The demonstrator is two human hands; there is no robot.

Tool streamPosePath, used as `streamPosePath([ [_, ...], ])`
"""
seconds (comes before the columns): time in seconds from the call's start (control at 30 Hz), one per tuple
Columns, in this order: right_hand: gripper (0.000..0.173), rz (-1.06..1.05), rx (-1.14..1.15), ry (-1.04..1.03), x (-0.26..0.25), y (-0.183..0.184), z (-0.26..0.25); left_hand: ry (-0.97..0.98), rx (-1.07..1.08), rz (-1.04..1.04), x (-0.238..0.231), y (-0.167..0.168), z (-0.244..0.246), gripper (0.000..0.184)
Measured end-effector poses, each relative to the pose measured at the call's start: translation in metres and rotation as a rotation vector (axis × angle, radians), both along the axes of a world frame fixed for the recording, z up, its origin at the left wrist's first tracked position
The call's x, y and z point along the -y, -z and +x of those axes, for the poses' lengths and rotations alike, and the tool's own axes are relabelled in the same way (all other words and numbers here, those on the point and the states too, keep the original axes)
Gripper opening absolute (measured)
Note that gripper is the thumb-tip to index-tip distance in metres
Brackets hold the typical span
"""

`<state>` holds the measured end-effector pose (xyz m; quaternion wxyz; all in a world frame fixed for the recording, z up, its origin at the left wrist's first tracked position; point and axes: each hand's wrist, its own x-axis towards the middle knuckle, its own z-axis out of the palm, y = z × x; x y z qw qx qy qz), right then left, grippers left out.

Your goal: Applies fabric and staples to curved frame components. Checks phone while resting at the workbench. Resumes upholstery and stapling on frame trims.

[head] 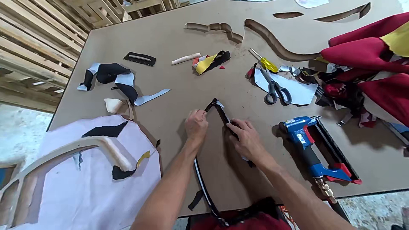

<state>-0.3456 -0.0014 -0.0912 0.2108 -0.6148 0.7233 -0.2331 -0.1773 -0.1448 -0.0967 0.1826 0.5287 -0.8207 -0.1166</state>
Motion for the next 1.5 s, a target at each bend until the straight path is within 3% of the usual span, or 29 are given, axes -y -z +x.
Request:
streamPosePath([
  [0.13,0.036,-0.085,0.007,-0.012,-0.029,0.003,-0.009,0.013,-0.027,-0.015,-0.037,-0.008,0.013,0.022],
  [0.2,0.034,-0.105,-0.048,0.129,-0.056,-0.016,-0.021,0.000,-0.056,-0.002,-0.039,-0.006,0.016,0.020],
  [0.3,0.055,-0.069,-0.246,0.442,-0.104,-0.040,-0.053,-0.001,-0.083,0.009,-0.034,-0.003,0.018,0.017],
  [0.43,0.095,0.193,-0.349,0.653,-0.152,-0.029,-0.076,-0.007,-0.122,0.028,-0.031,0.001,0.017,0.019],
  [0.53,0.094,0.283,-0.305,0.663,-0.150,-0.029,-0.087,-0.029,-0.146,0.060,-0.028,0.000,0.015,0.017],
  [0.63,0.097,0.449,-0.212,0.641,-0.132,-0.058,-0.096,-0.033,-0.173,0.074,-0.025,0.002,0.014,0.017],
  [0.7,0.091,0.538,-0.151,0.644,-0.118,-0.087,-0.097,-0.047,-0.201,0.093,-0.024,0.002,0.014,0.017],
  [0.83,0.042,0.490,0.027,0.583,-0.086,-0.128,-0.088,-0.142,-0.303,0.146,-0.022,0.003,0.013,0.011],
  [0.87,0.037,0.458,0.070,0.524,-0.075,-0.134,-0.081,-0.166,-0.320,0.171,-0.021,0.002,0.013,0.010],
  [1.0,0.038,0.362,0.024,0.248,-0.007,-0.153,-0.018,-0.201,-0.331,0.264,-0.020,-0.002,0.016,0.016],
  [1.17,0.025,0.434,-0.168,0.059,0.046,-0.142,0.019,-0.219,-0.347,0.224,-0.021,0.004,0.015,0.021],
  [1.5,0.024,0.476,-0.237,0.026,0.065,-0.133,0.034,-0.206,-0.345,0.161,-0.021,0.008,0.013,0.017],
])
